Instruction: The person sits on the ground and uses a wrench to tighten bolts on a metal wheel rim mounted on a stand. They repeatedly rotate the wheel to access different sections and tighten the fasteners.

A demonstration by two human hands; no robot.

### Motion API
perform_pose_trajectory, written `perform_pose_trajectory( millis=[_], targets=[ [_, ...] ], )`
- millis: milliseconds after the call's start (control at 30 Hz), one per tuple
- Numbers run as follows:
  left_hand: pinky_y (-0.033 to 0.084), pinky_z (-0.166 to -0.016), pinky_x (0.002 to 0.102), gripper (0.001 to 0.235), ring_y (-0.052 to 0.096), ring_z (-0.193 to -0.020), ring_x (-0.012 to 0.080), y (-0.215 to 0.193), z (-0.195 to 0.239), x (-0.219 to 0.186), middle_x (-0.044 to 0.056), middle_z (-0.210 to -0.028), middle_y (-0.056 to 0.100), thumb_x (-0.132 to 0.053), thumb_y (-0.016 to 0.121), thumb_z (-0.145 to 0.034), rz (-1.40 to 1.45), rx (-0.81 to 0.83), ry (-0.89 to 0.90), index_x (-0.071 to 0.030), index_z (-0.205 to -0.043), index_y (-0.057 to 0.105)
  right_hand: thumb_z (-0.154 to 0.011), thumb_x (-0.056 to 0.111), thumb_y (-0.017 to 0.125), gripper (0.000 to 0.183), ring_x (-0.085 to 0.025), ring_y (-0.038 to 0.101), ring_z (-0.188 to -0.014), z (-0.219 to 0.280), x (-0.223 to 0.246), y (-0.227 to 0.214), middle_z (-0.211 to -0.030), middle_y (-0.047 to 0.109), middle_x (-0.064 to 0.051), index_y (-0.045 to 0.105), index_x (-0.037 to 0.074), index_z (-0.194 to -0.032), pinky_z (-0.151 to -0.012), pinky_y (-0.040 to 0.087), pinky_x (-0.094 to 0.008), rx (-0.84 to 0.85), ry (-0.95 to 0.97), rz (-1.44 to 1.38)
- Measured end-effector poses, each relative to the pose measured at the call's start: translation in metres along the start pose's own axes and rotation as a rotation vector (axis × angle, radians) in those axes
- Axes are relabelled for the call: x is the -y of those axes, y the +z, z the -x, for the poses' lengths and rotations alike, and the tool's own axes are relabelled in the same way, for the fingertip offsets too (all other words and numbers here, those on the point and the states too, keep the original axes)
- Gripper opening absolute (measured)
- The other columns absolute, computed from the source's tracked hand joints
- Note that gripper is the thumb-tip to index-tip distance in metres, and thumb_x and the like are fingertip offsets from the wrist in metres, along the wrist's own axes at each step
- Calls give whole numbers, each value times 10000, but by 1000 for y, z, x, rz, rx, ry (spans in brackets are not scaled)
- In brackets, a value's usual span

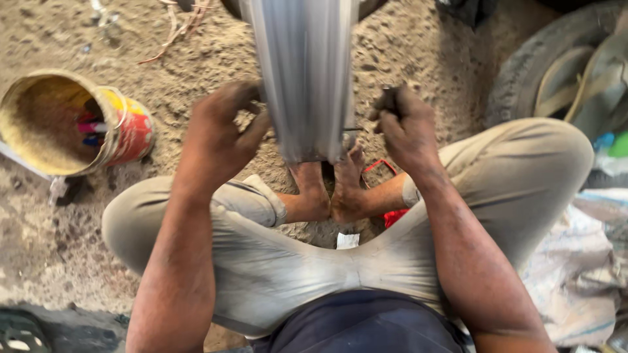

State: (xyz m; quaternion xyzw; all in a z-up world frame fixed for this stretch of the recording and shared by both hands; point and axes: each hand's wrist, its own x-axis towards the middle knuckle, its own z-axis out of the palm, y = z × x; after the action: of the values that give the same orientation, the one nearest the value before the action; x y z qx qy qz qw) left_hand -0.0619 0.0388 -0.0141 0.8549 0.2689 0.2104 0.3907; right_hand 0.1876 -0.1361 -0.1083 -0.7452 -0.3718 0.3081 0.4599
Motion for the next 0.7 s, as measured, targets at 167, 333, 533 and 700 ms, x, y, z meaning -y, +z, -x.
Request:
perform_pose_trajectory(
  millis=[167, 333, 533, 700],
  targets=[
    [585, -923, 332, 264, 748, -988, 215, -4, 4, 1, 97, -1071, 761, -12, 702, -927, 151, 51, -63, -33, -1191, 696, -913, 92, 687, 107, -208, 705, -757, -1, -9, 12, -874, 739, -109, 676, 15, -988, -701, 566, -373, 10, -65, 256],
    [586, -871, 322, 237, 754, -971, 185, -3, -1, -1, 94, -1029, 763, -16, 733, -868, 68, 94, -75, -41, -1103, 724, -874, 228, 782, 231, -269, 713, -803, 0, -11, 30, -882, 723, -108, 692, 44, -980, -741, 553, -427, 227, -33, 279],
    [592, -893, 328, 225, 756, -996, 197, -3, 1, -3, 86, -1050, 770, -29, 741, -907, 155, 98, -63, -49, -1127, 702, -879, 239, 795, 241, -299, 699, -740, -2, -10, 31, -781, 695, -136, 689, 23, -890, -690, 532, -445, 269, 2, 337],
    [594, -919, 346, 263, 745, -1065, 195, -4, 6, -3, 101, -1125, 769, -15, 711, -922, 66, 86, -20, -27, -1184, 698, -916, 266, 769, 232, -215, 706, -687, -3, -5, 31, -756, 705, -88, 690, 51, -878, -661, 549, -400, 318, 93, 362]
  ],
)
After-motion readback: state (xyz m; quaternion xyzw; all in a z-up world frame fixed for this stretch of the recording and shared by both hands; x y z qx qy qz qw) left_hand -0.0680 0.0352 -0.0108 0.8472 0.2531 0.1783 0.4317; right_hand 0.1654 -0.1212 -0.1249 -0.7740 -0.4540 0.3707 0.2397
